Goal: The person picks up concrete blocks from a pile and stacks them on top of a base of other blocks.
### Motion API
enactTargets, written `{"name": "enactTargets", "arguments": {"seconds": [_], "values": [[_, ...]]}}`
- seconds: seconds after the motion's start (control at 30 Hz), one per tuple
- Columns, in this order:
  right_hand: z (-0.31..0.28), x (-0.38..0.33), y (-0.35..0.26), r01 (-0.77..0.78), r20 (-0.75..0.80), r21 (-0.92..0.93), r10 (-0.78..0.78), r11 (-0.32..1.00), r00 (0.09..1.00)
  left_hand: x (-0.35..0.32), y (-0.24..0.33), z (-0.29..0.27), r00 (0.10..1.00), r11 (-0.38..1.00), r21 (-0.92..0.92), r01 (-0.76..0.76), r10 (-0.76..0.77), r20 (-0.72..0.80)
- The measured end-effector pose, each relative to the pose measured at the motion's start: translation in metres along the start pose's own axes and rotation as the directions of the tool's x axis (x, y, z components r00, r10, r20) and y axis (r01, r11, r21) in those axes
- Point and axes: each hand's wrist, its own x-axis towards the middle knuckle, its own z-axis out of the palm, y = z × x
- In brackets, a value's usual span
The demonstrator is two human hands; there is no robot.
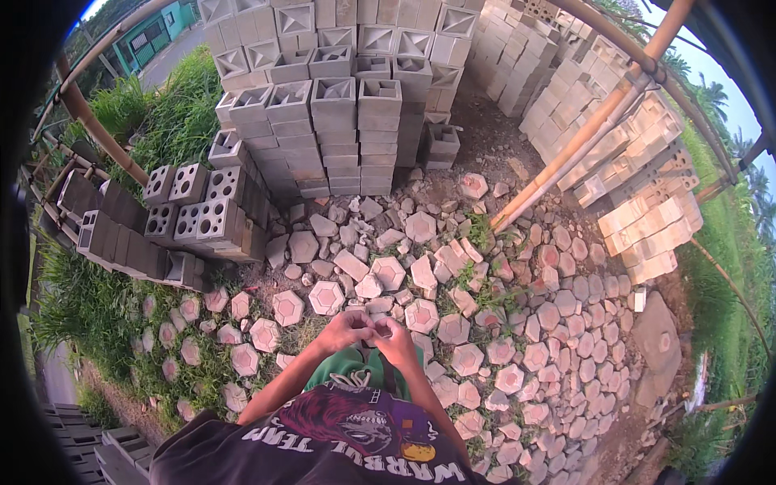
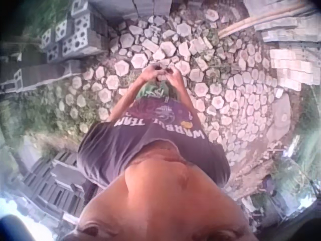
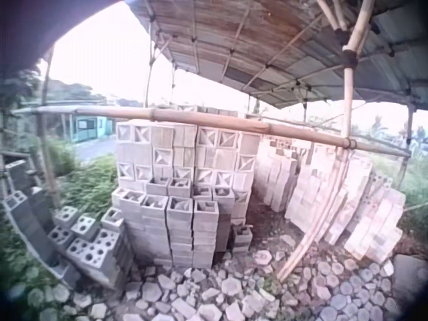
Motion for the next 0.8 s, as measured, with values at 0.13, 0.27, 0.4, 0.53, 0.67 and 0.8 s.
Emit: {"name": "enactTargets", "arguments": {"seconds": [0.13, 0.27, 0.4, 0.53, 0.67, 0.8], "values": [[0.002, 0.064, -0.027, -0.062, 0.123, 0.076, 0.053, 0.995, 0.991, 0.027, 0.007, -0.034, 0.984, 0.996, -0.072, -0.045, 0.032, -0.176], [-0.002, 0.155, -0.017, -0.040, 0.217, 0.127, 0.011, 0.991, 0.976, 0.059, 0.006, -0.075, 0.919, 0.987, -0.155, -0.052, -0.013, -0.395], [-0.020, 0.250, -0.031, 0.008, 0.321, 0.078, -0.032, 0.997, 0.947, 0.100, 0.016, -0.116, 0.755, 0.983, -0.181, 0.016, -0.130, -0.642], [-0.064, 0.357, -0.047, -0.072, 0.501, 0.023, 0.051, 0.997, 0.864, 0.167, 0.031, -0.146, 0.547, 0.994, -0.103, -0.038, -0.066, -0.834], [-0.117, 0.447, -0.079, 0.019, 0.605, -0.187, 0.100, 0.982, 0.790, 0.230, 0.061, -0.137, 0.317, 0.967, -0.211, -0.144, -0.157, -0.935], [-0.149, 0.523, -0.097, -0.055, 0.587, -0.397, 0.299, 0.916, 0.752, 0.258, 0.077, -0.122, 0.317, 0.902, -0.370, -0.220, -0.293, -0.902]]}}
